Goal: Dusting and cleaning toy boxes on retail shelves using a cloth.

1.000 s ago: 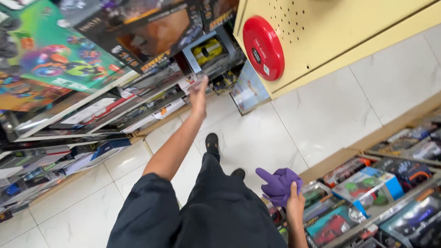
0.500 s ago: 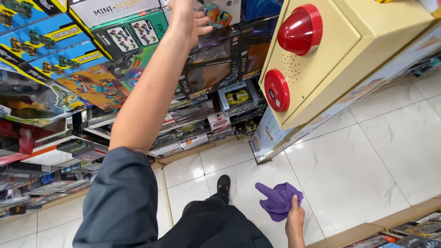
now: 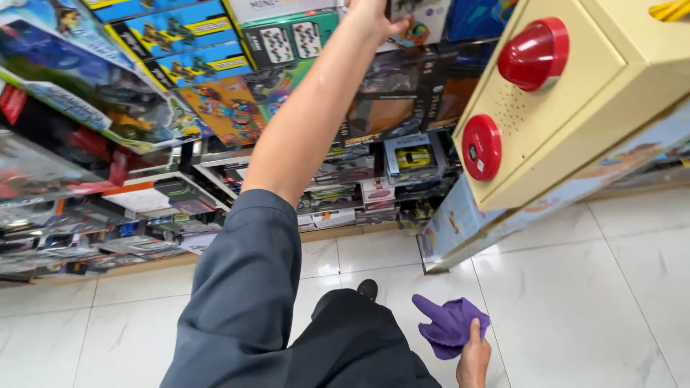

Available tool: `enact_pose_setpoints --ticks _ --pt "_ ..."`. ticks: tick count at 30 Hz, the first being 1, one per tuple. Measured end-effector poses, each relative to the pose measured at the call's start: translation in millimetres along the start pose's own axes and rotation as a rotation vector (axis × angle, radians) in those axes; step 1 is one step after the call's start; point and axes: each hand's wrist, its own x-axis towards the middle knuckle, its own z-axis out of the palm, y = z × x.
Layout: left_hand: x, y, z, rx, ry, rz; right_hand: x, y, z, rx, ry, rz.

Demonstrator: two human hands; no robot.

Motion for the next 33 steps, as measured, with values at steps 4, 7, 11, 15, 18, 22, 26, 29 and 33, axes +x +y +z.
enact_pose_setpoints --ticks 4,7,11,15,18,22,26,29,33 --pt "-110 27 -15 -0.004 -0.053 0.053 10 2 11 0.050 -0.034 -0.011" --pt "-202 33 -47 -0.011 -0.128 -0.026 21 18 8 -0.028 -0.003 0.015" --pt "-309 8 -101 0.030 -0.092 -0.182 9 26 -11 -0.160 -0.065 0.007" --pt "-350 -81 -153 -0.036 -0.022 -0.396 -5 20 -18 -0.182 -0.032 0.075" --pt "-351 -154 -168 0.032 0.032 -0.550 -16 13 -23 -0.204 -0.020 0.060" --pt "-300 -269 -187 0.057 0.151 -0.625 -29 -2 -30 -0.179 0.036 0.042" --pt "-223 -350 -186 -0.008 0.167 -0.649 -35 3 -49 -0.089 0.126 0.041" --pt "-174 -371 -172 -0.151 0.167 -0.592 -43 13 -67 -0.019 0.207 0.040" --pt "-132 -386 -161 -0.176 0.204 -0.614 -52 26 -82 0.062 0.300 0.030"
